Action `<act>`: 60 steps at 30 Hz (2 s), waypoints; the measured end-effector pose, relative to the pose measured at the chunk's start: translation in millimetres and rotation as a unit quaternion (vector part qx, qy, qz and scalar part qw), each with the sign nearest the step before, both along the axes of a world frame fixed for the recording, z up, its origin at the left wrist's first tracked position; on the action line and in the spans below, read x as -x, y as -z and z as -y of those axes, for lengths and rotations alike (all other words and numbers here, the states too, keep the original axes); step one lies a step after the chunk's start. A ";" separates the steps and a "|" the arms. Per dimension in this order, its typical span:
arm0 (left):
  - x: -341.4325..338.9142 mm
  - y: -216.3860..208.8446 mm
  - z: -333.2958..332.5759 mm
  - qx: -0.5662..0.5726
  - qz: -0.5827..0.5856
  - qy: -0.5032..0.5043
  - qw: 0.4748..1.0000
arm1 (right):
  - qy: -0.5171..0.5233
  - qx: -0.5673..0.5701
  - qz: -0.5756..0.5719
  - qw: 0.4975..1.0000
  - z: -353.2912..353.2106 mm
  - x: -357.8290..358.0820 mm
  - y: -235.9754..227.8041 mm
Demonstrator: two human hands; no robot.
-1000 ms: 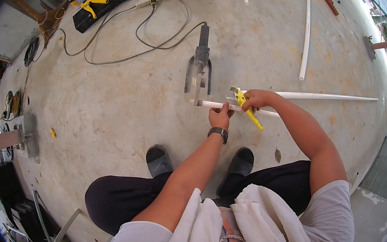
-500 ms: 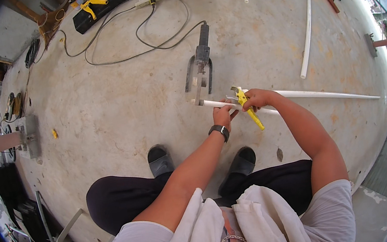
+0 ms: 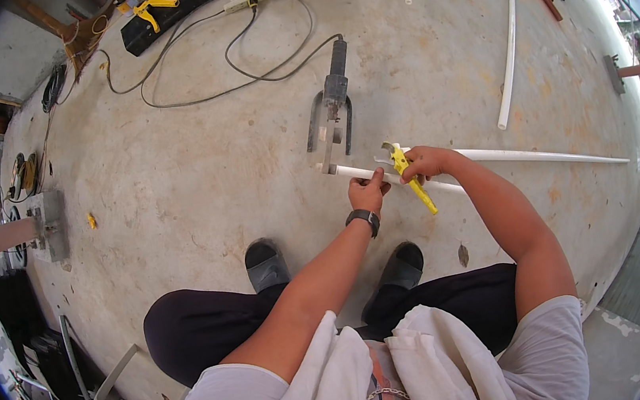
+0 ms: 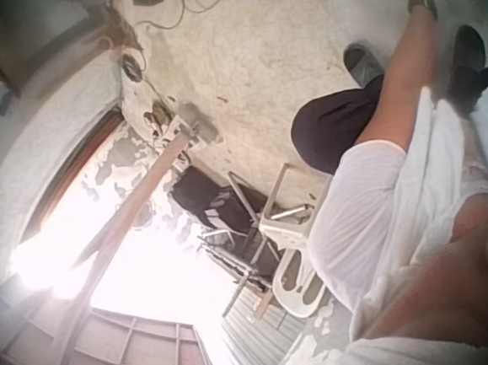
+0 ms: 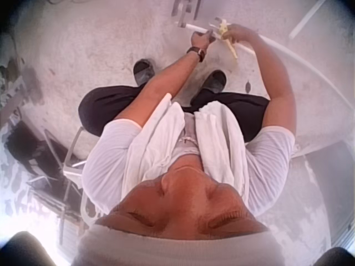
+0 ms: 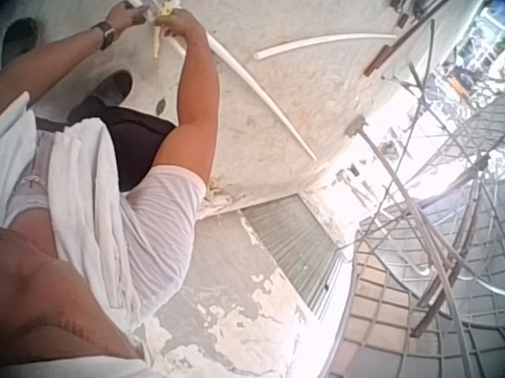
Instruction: The person assembles white PVC pipes and fittings. They use a pipe cutter to trim a pipe, a deburring tool to smooth the edges, and a heat gun to soften the plastic for joining. The person connects the pipe to a T-fitting and then to an elbow fitting.
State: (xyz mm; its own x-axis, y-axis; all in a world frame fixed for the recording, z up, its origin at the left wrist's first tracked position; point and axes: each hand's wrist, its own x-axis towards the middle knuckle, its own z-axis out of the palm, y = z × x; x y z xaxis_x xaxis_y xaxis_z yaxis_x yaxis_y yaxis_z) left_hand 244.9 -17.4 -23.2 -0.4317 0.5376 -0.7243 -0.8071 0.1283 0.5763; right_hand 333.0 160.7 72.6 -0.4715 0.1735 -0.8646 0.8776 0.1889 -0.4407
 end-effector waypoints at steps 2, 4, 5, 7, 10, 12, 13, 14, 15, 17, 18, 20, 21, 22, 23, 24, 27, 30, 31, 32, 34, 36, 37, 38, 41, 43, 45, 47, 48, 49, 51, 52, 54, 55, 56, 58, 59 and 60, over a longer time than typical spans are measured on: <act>1.1 -2.3 -2.2 0.003 -0.005 -0.003 1.000 | -0.002 0.009 0.006 1.000 -1.1 -0.2 1.5; 0.6 -7.6 -4.8 0.022 -0.009 -0.010 1.000 | 0.000 0.014 0.012 1.000 -2.1 -2.0 3.1; 0.6 -10.6 -5.7 0.032 -0.012 -0.014 0.999 | 0.001 0.015 0.015 1.000 -1.8 -1.1 0.9; 2.6 -16.1 -5.6 0.042 -0.012 0.008 0.999 | 0.003 0.017 0.019 1.000 -1.8 -0.9 0.5; 4.3 -14.1 -5.4 0.022 0.000 0.029 0.999 | 0.003 0.018 0.019 1.000 -2.9 -2.0 1.6; 6.3 -7.0 -3.0 -0.015 0.026 0.026 0.999 | -0.002 0.014 0.020 1.000 -2.4 -0.9 1.5; 8.0 -3.3 -1.4 -0.041 0.046 0.018 0.998 | -0.004 0.013 0.016 1.000 -2.1 -0.3 1.5; 8.6 -2.4 -0.6 -0.067 0.067 0.011 0.995 | -0.005 0.011 0.013 1.000 -2.3 -1.7 2.1; 7.9 -1.9 0.3 -0.074 0.064 0.014 0.995 | -0.006 0.009 0.010 1.000 -2.4 -2.8 3.0; 5.9 -1.2 2.3 -0.090 0.058 0.018 0.994 | -0.009 0.010 0.010 1.000 -3.3 -2.5 4.5; 5.1 -0.7 2.2 -0.085 0.051 0.016 0.995 | -0.010 0.010 0.009 1.000 -3.6 -2.2 4.9; 3.4 -1.2 1.0 -0.074 0.038 0.012 0.996 | -0.010 0.008 0.008 1.000 -3.4 -2.3 4.8; 2.9 -2.0 0.1 -0.063 0.032 0.010 0.997 | -0.009 0.006 0.008 1.000 -3.3 -2.2 4.5; 2.4 -2.8 -1.3 -0.051 0.026 0.009 0.998 | -0.007 0.007 0.007 1.000 -3.4 -2.1 4.2; 2.5 -3.4 -1.7 -0.038 0.020 0.008 0.999 | -0.005 0.008 0.007 1.000 -3.0 -1.8 4.0; 3.1 -3.9 -1.9 -0.031 0.012 0.010 0.999 | -0.003 0.010 0.006 1.000 -2.3 -1.8 3.8; 3.4 -5.5 -3.2 -0.006 -0.007 0.011 1.000 | 0.001 0.006 0.013 1.000 -1.9 -3.0 1.7; 0.9 -8.4 -5.1 0.025 -0.014 0.004 1.000 | 0.010 0.007 0.020 1.000 -2.4 -5.5 3.5; 0.5 -9.3 -6.3 0.038 -0.014 0.004 0.999 | 0.012 0.010 0.022 1.000 -2.9 -6.3 4.2; 0.5 -10.7 -6.8 0.052 -0.015 0.004 0.999 | 0.014 0.014 0.024 1.000 -2.6 -6.3 3.9; 1.1 -13.3 -6.5 0.035 -0.016 0.017 0.999 | 0.018 0.020 0.024 0.999 -2.2 -6.6 3.2; 1.7 -13.3 -5.7 0.013 0.006 0.002 1.000 | 0.021 0.024 0.020 0.999 -1.4 -6.5 2.9; 1.9 -13.2 -5.4 0.000 0.029 -0.019 0.999 | 0.023 0.024 0.020 0.999 -0.9 -6.7 2.8; 2.4 -13.2 -5.2 -0.013 0.052 -0.039 0.998 | 0.025 0.025 0.019 0.999 -0.4 -7.1 3.3; 5.2 -11.6 -3.4 -0.033 0.071 -0.010 0.997 | 0.019 0.023 0.012 0.999 -0.1 -7.8 5.1; 5.0 -9.6 -2.1 -0.042 0.057 -0.007 0.997 | 0.012 0.017 0.007 1.000 -0.2 -7.1 7.0; 1.8 -9.9 -0.9 -0.048 0.039 -0.006 0.998 | 0.007 0.006 0.006 1.000 -0.3 -6.4 7.4; -2.9 -9.9 0.8 -0.050 0.015 -0.010 0.999 | 0.012 0.016 -0.007 1.000 -0.7 -5.4 8.7; -4.4 -9.3 0.1 -0.040 0.007 -0.013 0.999 | 0.015 0.021 -0.013 1.000 -0.6 -5.4 9.6; -5.4 -8.5 -0.9 -0.031 -0.001 -0.017 0.999 | 0.013 0.019 -0.015 1.000 -0.1 -5.5 10.5; -5.7 -7.3 -3.0 -0.004 -0.022 -0.022 0.999 | 0.008 0.015 -0.018 1.000 1.9 -1.6 10.2; -5.6 -6.8 -3.8 0.013 -0.035 -0.024 0.999 | 0.009 0.019 -0.021 1.000 2.8 -0.1 9.6; -4.6 -10.6 -5.5 0.050 -0.043 -0.012 0.998 | 0.012 0.027 -0.026 0.999 4.5 0.6 5.6; -3.0 -12.2 -5.0 0.071 -0.040 0.002 0.997 | 0.014 0.030 -0.027 0.999 5.0 0.0 6.0; -1.3 -12.5 -5.0 0.091 -0.038 0.015 0.995 | 0.016 0.032 -0.030 0.999 5.4 0.4 5.9; 1.3 -13.1 -6.1 0.088 -0.016 0.015 0.996 | 0.017 0.031 -0.030 0.999 5.2 0.6 5.2; 2.4 -13.3 -6.3 0.088 -0.005 0.015 0.996 | 0.016 0.028 -0.027 0.999 5.8 1.3 4.6; 3.4 -13.5 -6.5 0.078 0.003 0.017 0.997 | 0.014 0.025 -0.024 0.999 6.3 2.0 4.1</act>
